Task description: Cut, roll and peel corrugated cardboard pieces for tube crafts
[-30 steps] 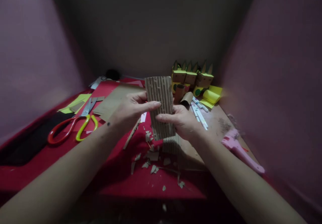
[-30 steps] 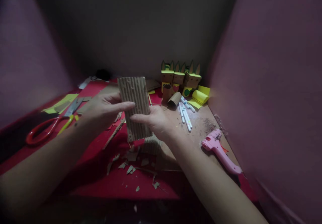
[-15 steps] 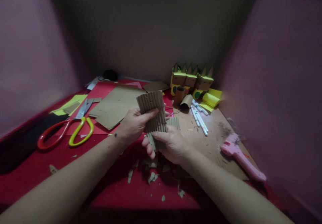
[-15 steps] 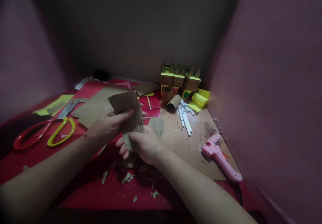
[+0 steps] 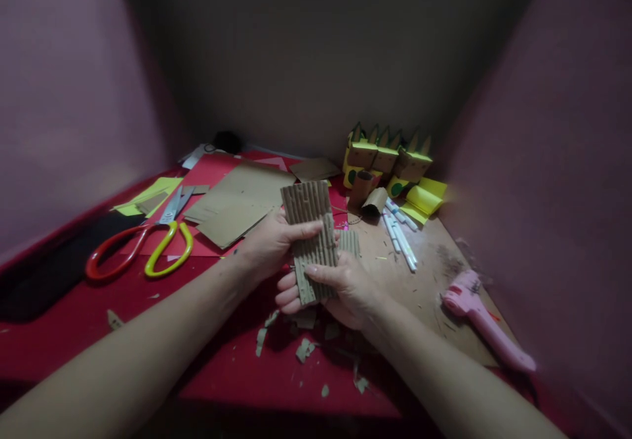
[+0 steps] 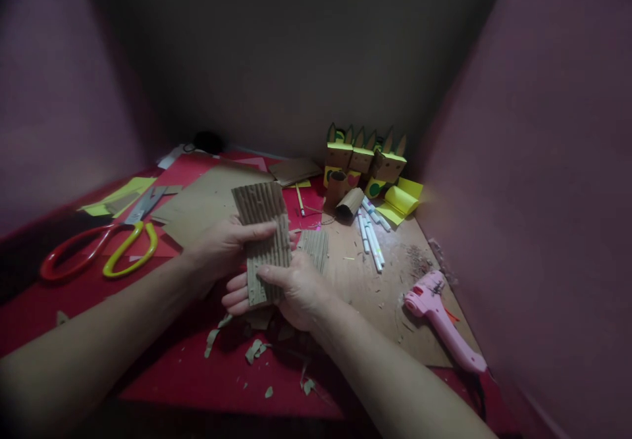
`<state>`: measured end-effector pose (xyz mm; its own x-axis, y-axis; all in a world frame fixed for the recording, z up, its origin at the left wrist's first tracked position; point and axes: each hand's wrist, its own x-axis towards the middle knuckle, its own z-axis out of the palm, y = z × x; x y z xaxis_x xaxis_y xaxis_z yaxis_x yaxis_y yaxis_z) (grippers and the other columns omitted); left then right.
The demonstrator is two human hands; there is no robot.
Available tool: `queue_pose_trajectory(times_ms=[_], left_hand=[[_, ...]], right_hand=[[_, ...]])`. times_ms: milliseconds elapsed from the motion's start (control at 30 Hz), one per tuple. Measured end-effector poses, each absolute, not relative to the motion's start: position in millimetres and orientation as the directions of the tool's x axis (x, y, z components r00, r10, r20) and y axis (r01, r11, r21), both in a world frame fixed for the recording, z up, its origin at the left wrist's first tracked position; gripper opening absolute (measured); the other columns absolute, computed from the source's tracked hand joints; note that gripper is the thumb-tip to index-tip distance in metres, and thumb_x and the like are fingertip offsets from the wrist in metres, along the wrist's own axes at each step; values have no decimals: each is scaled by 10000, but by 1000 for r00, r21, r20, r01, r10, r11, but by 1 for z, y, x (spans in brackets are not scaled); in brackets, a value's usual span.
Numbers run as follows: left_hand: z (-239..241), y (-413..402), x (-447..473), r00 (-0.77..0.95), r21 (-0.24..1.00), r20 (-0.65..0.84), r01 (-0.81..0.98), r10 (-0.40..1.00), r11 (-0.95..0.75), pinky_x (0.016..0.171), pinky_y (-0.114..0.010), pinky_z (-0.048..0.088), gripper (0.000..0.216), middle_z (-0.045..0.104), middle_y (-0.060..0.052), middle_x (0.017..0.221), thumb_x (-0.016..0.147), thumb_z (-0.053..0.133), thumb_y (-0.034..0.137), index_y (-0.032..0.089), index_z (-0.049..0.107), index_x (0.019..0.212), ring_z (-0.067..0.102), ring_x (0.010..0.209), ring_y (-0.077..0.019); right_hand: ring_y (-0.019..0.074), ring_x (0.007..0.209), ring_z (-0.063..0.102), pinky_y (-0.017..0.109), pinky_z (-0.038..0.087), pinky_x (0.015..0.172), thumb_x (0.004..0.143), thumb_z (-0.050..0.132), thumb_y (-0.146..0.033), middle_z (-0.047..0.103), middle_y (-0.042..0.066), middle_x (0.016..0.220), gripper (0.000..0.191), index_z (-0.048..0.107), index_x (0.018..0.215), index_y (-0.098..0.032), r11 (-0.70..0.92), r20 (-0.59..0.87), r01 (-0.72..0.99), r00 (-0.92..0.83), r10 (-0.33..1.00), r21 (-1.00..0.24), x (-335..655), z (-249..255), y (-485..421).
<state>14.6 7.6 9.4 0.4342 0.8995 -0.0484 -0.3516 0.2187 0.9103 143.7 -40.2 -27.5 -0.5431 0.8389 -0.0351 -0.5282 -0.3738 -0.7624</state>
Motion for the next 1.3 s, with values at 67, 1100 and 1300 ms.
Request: queue_pose_trajectory(times_ms=[67,1100,1300], left_hand=[[10,9,15,389,909,-58,-361,920,210,520,-250,562,42,740,-75,712,789,686,169,131,674,803,680,581,-178],[-16,-13,54,362,652,-9,709,932,-269,602,-302,311,716,614,-55,706,596,798,419,172,493,1194,610,701,-316],[-21,6,47,365,651,-27,713,931,-261,563,-280,251,474,499,7,586,462,851,475,234,510,684,505,601,-231]], right_hand=[[208,631,731,330,628,617,745,703,-253,734,107,732,284,577,944,-93,-427,-68,-499,-587,806,-754,144,-29,-40],[178,574,668,337,581,582,755,562,-189,688,33,669,164,587,911,-149,197,135,-438,169,976,-877,203,-5,3],[152,497,591,290,503,508,731,513,-236,614,-4,610,182,573,888,-165,150,122,-75,296,947,-986,203,-16,8]])
